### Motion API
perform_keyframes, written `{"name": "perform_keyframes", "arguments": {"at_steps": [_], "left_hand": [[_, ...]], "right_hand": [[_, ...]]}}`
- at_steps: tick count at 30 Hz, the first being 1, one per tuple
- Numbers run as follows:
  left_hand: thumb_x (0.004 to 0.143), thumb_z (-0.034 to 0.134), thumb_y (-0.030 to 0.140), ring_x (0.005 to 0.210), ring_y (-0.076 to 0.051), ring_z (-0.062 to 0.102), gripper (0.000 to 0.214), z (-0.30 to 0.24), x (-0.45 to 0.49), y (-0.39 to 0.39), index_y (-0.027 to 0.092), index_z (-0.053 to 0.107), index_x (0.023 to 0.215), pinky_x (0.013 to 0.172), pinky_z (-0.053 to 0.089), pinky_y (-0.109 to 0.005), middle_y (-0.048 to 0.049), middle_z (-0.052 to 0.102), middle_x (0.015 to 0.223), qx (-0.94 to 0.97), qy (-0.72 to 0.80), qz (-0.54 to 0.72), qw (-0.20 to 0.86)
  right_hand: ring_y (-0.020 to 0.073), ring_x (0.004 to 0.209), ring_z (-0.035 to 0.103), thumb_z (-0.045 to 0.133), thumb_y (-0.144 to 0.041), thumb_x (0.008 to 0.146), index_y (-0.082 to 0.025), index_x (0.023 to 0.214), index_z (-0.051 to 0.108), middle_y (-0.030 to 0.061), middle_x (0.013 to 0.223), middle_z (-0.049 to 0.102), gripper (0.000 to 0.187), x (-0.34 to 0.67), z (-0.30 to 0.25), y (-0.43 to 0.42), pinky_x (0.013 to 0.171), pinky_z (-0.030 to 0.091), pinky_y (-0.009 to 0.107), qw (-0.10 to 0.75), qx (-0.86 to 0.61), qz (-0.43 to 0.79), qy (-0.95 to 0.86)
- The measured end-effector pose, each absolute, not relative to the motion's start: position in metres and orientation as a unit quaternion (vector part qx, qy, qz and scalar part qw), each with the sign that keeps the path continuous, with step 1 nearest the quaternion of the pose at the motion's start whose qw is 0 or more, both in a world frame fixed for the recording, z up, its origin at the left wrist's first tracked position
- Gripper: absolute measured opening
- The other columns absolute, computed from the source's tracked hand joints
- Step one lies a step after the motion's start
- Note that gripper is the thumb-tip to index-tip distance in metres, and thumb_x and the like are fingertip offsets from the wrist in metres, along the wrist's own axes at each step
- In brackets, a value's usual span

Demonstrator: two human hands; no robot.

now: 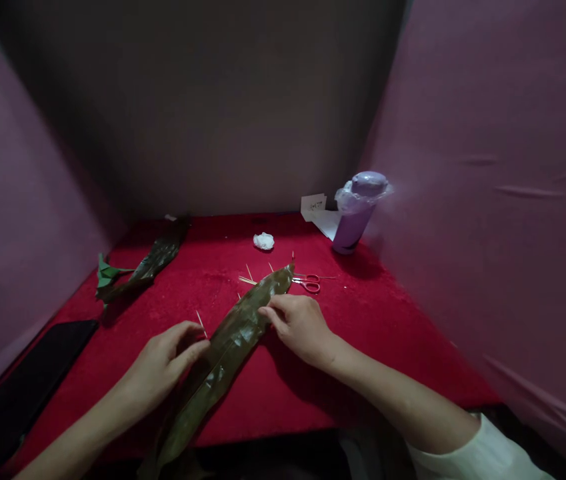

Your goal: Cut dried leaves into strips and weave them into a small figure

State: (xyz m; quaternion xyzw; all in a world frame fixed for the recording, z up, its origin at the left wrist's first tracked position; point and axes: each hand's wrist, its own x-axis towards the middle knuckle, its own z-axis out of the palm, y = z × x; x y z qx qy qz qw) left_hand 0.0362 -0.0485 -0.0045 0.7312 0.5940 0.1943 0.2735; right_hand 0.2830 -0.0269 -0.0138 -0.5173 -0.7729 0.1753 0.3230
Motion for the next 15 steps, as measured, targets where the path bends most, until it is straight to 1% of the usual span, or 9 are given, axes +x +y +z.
{"name": "perform_keyframes", "arguments": {"at_steps": [2,3,5,7,9,10,11,13,15], "left_hand": [[0.075,0.055,0.039,0.077,-0.023,0.057,0.021,-0.007,0.04,-0.058,0.021,0.058,0.085,0.066,0.037,-0.031,-0.0041,0.063,0.082,0.744,0.601,0.164,0.242],[0.076,0.055,0.035,0.077,-0.022,0.056,0.015,-0.007,0.042,-0.06,0.021,0.057,0.081,0.066,0.036,-0.031,-0.0039,0.062,0.081,0.75,0.6,0.164,0.227],[0.077,0.051,0.027,0.071,-0.02,0.054,0.009,-0.008,0.045,-0.061,0.02,0.055,0.074,0.064,0.035,-0.03,-0.0022,0.059,0.074,0.746,0.597,0.18,0.234],[0.079,0.048,0.026,0.065,-0.018,0.051,0.012,-0.006,0.046,-0.057,0.02,0.052,0.07,0.06,0.035,-0.028,0.0001,0.055,0.067,0.722,0.584,0.227,0.295],[0.081,0.048,0.029,0.063,-0.016,0.049,0.014,-0.001,0.047,-0.053,0.02,0.052,0.07,0.058,0.036,-0.026,0.0016,0.053,0.065,0.685,0.555,0.289,0.374],[0.08,0.05,0.03,0.063,-0.015,0.049,0.014,0.002,0.047,-0.052,0.02,0.053,0.071,0.058,0.037,-0.025,0.0019,0.053,0.066,0.663,0.54,0.319,0.409],[0.079,0.052,0.031,0.063,-0.014,0.049,0.014,0.005,0.047,-0.051,0.019,0.054,0.072,0.058,0.038,-0.025,0.0021,0.054,0.066,0.641,0.528,0.344,0.438],[0.076,0.058,0.032,0.061,-0.013,0.05,0.014,0.011,0.048,-0.049,0.019,0.056,0.073,0.057,0.039,-0.023,0.0028,0.055,0.064,0.597,0.511,0.385,0.485],[0.072,0.063,0.033,0.058,-0.012,0.052,0.016,0.016,0.05,-0.046,0.018,0.057,0.074,0.054,0.039,-0.021,0.0032,0.057,0.062,0.556,0.497,0.409,0.525]], "right_hand": [[0.0105,0.05,0.052,0.05,-0.033,0.086,-0.018,0.063,0.056,-0.0003,0.057,0.057,0.029,0.278,-0.017,-0.03,0.05,0.037,0.023,0.332,-0.535,0.272,-0.728],[0.0099,0.047,0.052,0.05,-0.034,0.086,-0.018,0.063,0.055,-0.0009,0.056,0.057,0.028,0.276,-0.018,-0.03,0.048,0.037,0.022,0.338,-0.534,0.32,-0.706],[0.0093,0.044,0.053,0.051,-0.035,0.084,-0.018,0.066,0.055,-0.0015,0.054,0.057,0.026,0.274,-0.019,-0.03,0.044,0.037,0.02,0.35,-0.53,0.393,-0.665],[0.0093,0.04,0.051,0.052,-0.039,0.082,-0.018,0.066,0.053,-0.0022,0.05,0.055,0.027,0.272,-0.019,-0.031,0.04,0.036,0.019,0.36,-0.539,0.435,-0.625],[0.0091,0.035,0.048,0.054,-0.045,0.08,-0.018,0.065,0.049,-0.0031,0.044,0.052,0.032,0.27,-0.017,-0.032,0.035,0.033,0.019,0.364,-0.549,0.482,-0.578],[0.0093,0.035,0.048,0.056,-0.048,0.078,-0.018,0.065,0.049,-0.0027,0.045,0.053,0.033,0.269,-0.015,-0.033,0.034,0.034,0.019,0.366,-0.549,0.507,-0.554],[0.01,0.038,0.049,0.059,-0.049,0.075,-0.017,0.067,0.05,-0.0011,0.049,0.055,0.033,0.268,-0.012,-0.034,0.034,0.035,0.019,0.37,-0.542,0.531,-0.536],[0.0123,0.052,0.056,0.065,-0.048,0.07,-0.016,0.078,0.057,0.0044,0.067,0.063,0.034,0.264,-0.006,-0.035,0.039,0.039,0.02,0.389,-0.499,0.573,-0.521],[0.0138,0.067,0.058,0.067,-0.046,0.07,-0.016,0.091,0.061,0.0074,0.085,0.065,0.037,0.259,0.002,-0.033,0.044,0.04,0.02,0.416,-0.441,0.612,-0.508]]}}
